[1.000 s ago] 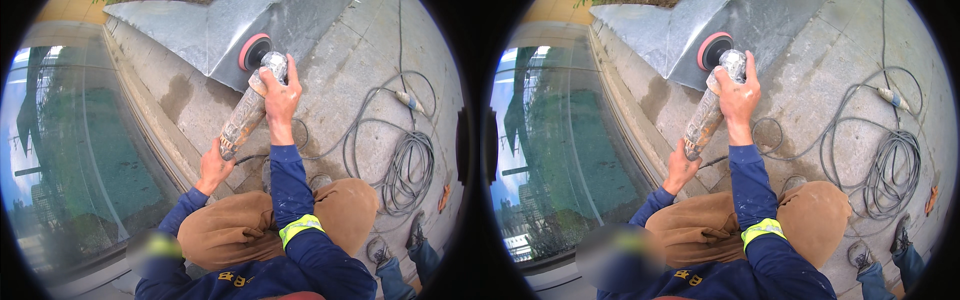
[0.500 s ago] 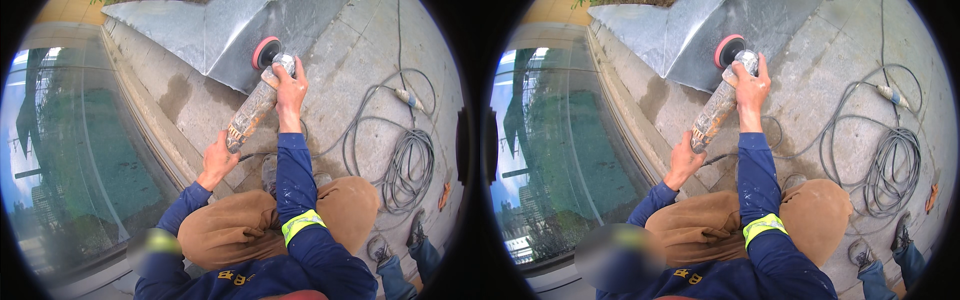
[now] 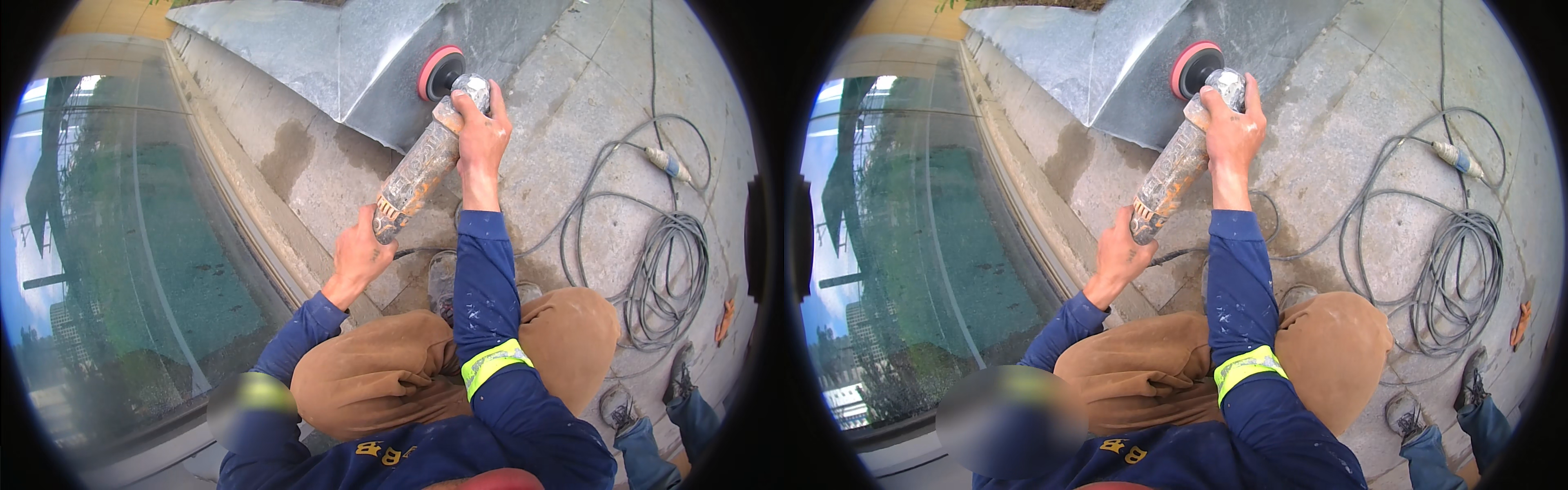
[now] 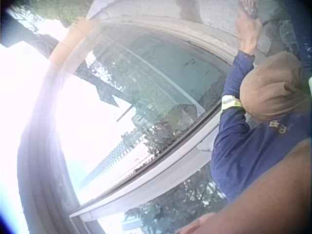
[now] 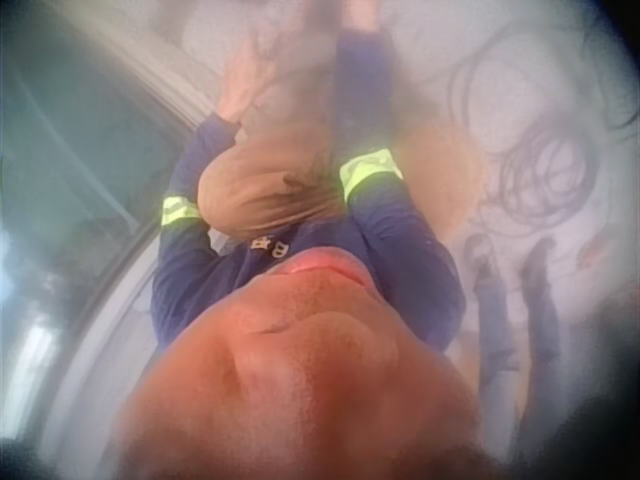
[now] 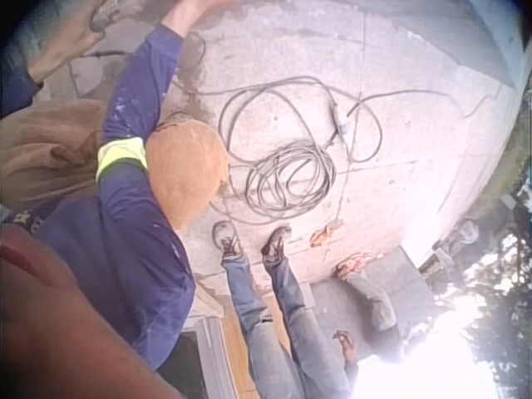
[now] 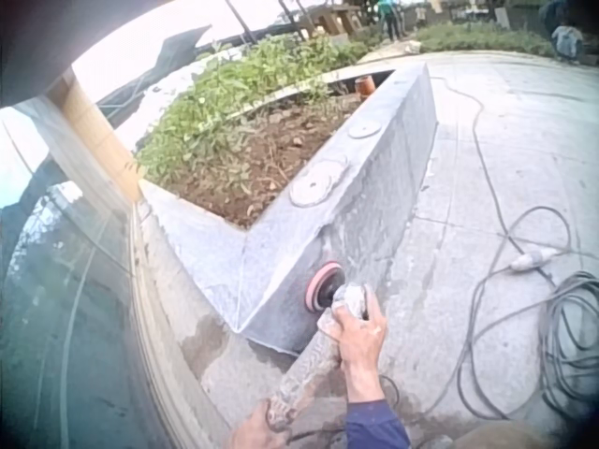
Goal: The person uses an angle grinder with a red polishing pad to grind the edge of a concrete structure. They pause to remove the used pad, pick up a new one, and attach it before resuming grinding.
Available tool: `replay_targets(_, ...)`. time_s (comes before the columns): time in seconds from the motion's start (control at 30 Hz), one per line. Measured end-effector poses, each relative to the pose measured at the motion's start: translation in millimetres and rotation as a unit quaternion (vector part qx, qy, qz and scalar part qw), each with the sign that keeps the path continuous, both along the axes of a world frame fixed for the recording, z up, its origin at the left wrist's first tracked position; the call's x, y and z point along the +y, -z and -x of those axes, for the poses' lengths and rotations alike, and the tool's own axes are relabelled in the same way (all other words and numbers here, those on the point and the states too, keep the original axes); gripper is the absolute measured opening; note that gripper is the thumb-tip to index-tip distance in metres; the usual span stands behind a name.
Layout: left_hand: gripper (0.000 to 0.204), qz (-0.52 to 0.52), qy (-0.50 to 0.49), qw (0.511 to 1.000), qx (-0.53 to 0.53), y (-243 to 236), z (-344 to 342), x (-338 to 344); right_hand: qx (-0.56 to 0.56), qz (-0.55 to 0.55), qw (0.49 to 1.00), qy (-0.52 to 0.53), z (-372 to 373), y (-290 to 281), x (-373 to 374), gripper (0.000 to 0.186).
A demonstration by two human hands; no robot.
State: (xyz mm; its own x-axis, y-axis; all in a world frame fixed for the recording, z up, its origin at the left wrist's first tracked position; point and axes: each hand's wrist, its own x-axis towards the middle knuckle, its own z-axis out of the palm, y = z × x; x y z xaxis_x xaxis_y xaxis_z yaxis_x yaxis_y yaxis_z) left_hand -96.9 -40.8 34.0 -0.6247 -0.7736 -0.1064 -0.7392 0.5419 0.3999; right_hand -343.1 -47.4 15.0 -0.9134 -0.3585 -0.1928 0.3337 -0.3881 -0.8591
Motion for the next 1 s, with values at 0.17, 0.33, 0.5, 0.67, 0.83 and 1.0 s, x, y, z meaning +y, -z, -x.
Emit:
replay_targets(0.17,0.06,0.001,-0.013,1.0,-0.008,0.9,-4.5,4.5,0.025,-0.009,1.0,0.012,-8.4,-5.0,1.6,0.071)
replay_targets(0.33,0.058,-0.008,0.014,1.0,0.021,-12.2,11.5,-1.8,0.011,-0.003,1.0,0.005,9.6,-11.7,1.8,0.071)
replay_targets(0.5,0.061,-0.011,0.044,0.997,-0.064,-19.8,18.1,-7.4,-0.051,0.003,0.998,0.045,15.3,11.9,15.0,0.071)
replay_targets(0.67,0.063,-0.018,0.112,0.986,-0.126,-24.2,41.7,-0.4,-0.115,0.03,0.986,0.119,28.6,9.0,64.3,0.061)
replay_targets(0.83,0.064,-0.024,0.153,0.98,-0.126,-20.1,65.5,11.9,-0.139,0.021,0.978,0.155,44.0,13.3,92.2,0.067)
replay_targets(1.0,0.063,-0.049,0.162,0.976,-0.134,-1.6,59.8,11.4,-0.164,-0.02,0.973,0.164,40.8,26.6,102.2,0.076)
